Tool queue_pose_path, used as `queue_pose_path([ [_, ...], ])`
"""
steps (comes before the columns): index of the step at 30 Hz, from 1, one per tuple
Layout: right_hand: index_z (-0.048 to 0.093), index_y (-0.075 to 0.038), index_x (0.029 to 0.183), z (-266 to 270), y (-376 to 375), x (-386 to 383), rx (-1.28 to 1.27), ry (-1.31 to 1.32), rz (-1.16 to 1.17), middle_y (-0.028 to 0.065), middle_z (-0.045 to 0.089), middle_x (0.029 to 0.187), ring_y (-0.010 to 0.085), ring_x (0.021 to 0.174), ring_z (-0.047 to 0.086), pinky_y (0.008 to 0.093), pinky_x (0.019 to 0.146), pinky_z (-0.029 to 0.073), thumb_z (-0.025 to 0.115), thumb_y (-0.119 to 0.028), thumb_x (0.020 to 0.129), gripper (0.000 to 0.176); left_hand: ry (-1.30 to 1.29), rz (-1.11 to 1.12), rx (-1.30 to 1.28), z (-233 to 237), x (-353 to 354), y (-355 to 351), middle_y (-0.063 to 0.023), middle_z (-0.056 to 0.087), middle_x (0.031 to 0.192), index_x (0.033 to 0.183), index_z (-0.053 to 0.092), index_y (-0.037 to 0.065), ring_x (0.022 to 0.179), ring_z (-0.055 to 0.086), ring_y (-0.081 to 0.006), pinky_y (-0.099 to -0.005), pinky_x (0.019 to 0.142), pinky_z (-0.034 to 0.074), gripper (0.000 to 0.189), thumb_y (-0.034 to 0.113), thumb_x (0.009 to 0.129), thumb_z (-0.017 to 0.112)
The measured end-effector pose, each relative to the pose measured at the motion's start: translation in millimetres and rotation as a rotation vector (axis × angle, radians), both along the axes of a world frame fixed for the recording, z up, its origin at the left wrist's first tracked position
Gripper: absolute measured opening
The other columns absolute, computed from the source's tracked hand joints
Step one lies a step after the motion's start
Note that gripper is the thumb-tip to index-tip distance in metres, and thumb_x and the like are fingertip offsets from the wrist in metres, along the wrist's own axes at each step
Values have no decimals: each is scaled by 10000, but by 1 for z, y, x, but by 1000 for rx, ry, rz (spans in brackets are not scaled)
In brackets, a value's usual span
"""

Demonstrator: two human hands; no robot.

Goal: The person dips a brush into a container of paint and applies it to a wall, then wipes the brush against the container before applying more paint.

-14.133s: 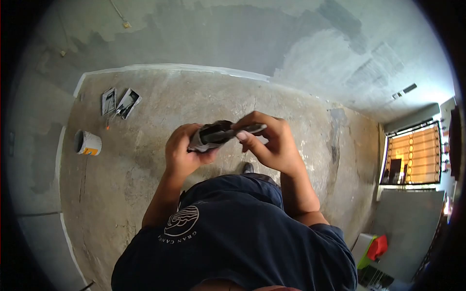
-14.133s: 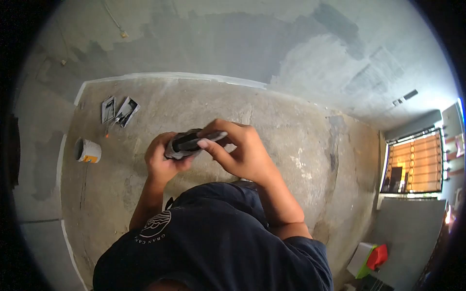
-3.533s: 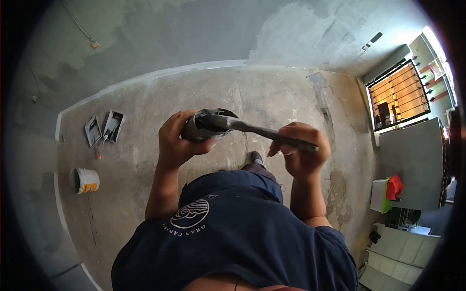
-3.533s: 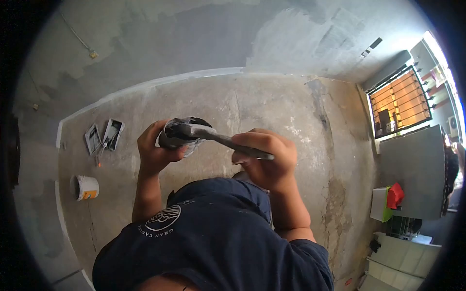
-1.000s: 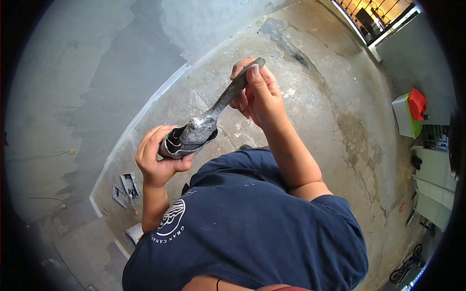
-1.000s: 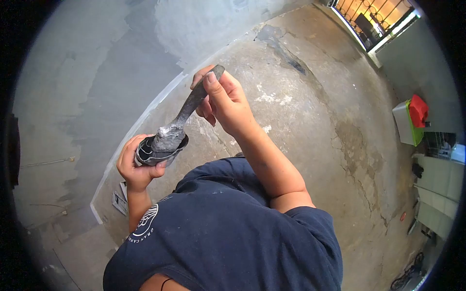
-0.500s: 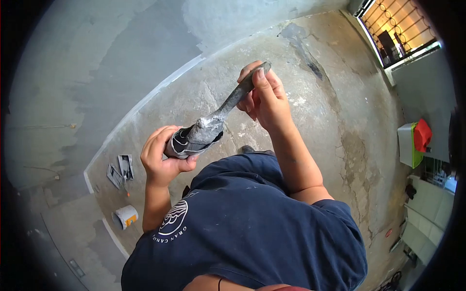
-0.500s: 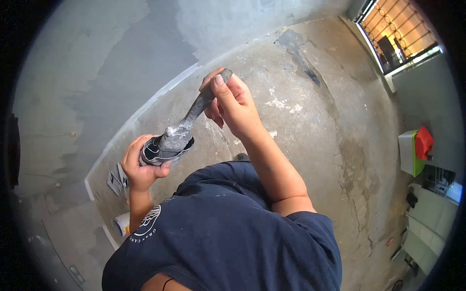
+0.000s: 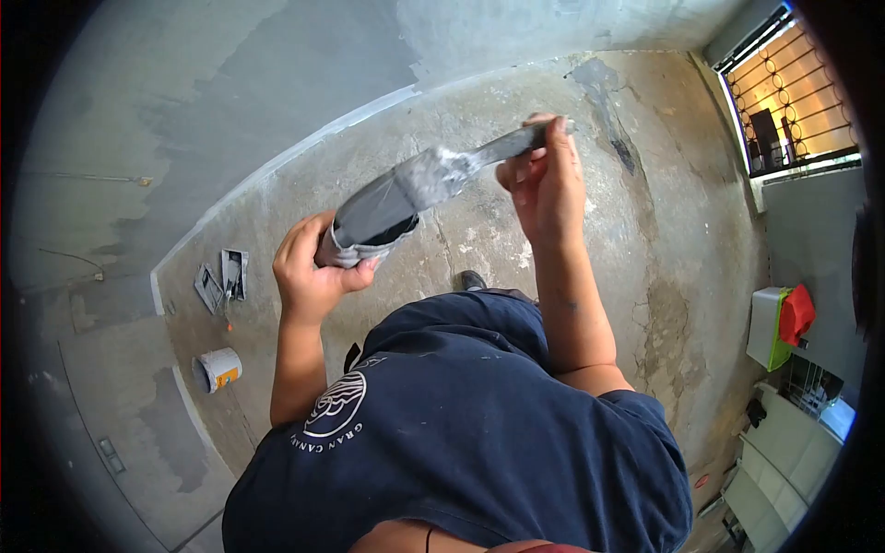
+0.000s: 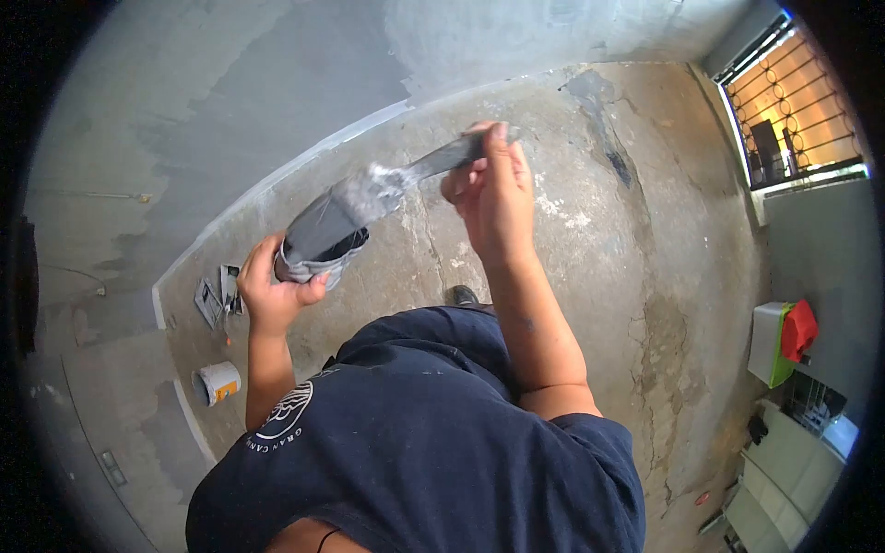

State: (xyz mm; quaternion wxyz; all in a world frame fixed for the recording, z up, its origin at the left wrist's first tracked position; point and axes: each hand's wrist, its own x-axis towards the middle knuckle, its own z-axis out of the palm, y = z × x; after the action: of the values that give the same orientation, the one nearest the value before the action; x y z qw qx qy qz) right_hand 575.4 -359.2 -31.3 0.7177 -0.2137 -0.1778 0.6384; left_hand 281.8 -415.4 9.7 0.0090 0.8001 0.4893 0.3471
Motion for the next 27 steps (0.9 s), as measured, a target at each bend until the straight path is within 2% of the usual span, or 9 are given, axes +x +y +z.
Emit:
queue_pose_path([
  [3, 585, -119, 1093, -10, 2, 9, -86, 34, -53, -29, 504, 640, 104, 538, 506, 287, 500, 394, 475, -370, 1120, 275, -57, 53, -1, -2, -2, 9, -166, 737, 932, 1076, 691, -43, 848, 742, -288, -369, 776, 583, 670, 461, 683, 894],
  [8, 505, -116, 946, -27, 3, 28, -116, 190, 45, 58, 591, 739, 162, 524, 469, 304, 590, 369, 480, -362, 1113, 298, -146, 118, 16, -11, -12, 22, -142, 740, 933, 1064, 696, -13, 830, 738, -287, -373, 736, 593, 597, 375, 674, 928],
  [13, 537, -121, 920, -48, 7, 39, -112, 260, 118, 49, 600, 759, 145, 581, 482, 311, 613, 382, 488, -334, 1105, 287, -239, 204, -14, -11, -26, 27, -155, 745, 906, 1038, 700, -14, 821, 744, -286, -368, 733, 582, 556, 366, 692, 914],
  [17, 589, -118, 1056, -62, 20, 33, -216, 189, 175, 33, 621, 789, 128, 606, 521, 287, 618, 411, 490, -312, 1097, 222, -222, 276, 4, -17, -45, 28, -161, 743, 902, 1031, 701, -12, 819, 743, -293, -375, 734, 579, 529, 353, 701, 896],
  [18, 588, -96, 1222, -73, 28, 29, -233, 171, 189, 51, 652, 826, 133, 620, 549, 275, 619, 424, 484, -313, 1097, 271, -233, 306, -13, -21, -53, 31, -164, 743, 906, 1037, 702, -14, 822, 743, -296, -377, 743, 578, 532, 356, 704, 889],
  [19, 588, -96, 1222, -84, 35, 26, -224, 168, 196, 51, 652, 826, 133, 620, 549, 275, 619, 424, 484, -313, 1097, 271, -236, 311, -3, -23, -61, 31, -164, 743, 906, 1037, 702, -14, 822, 743, -296, -377, 743, 578, 532, 356, 704, 889],
  [22, 439, -37, 1506, -105, 66, 5, -262, 16, 273, 115, 704, 916, 146, 629, 572, 288, 624, 444, 480, -298, 1098, 486, -279, 344, -37, -26, -89, 46, -165, 743, 909, 1045, 701, -17, 828, 742, -288, -374, 748, 576, 543, 364, 706, 887],
  [25, 557, -24, 1339, -137, 103, -23, -398, -51, 289, 173, 736, 1044, 158, 692, 641, 297, 676, 520, 496, -242, 1093, 334, -323, 397, -81, -34, -128, 74, -110, 736, 938, 1077, 692, -32, 854, 706, -185, -335, 789, 557, 531, 319, 718, 866],
  [27, 570, -21, 1079, -160, 127, -36, -445, -67, 338, 222, 725, 1139, 198, 774, 676, 341, 789, 578, 505, -173, 1083, 165, -357, 398, -71, -42, -157, 100, -111, 737, 946, 1068, 692, -30, 861, 704, -183, -334, 793, 555, 527, 319, 716, 872],
])
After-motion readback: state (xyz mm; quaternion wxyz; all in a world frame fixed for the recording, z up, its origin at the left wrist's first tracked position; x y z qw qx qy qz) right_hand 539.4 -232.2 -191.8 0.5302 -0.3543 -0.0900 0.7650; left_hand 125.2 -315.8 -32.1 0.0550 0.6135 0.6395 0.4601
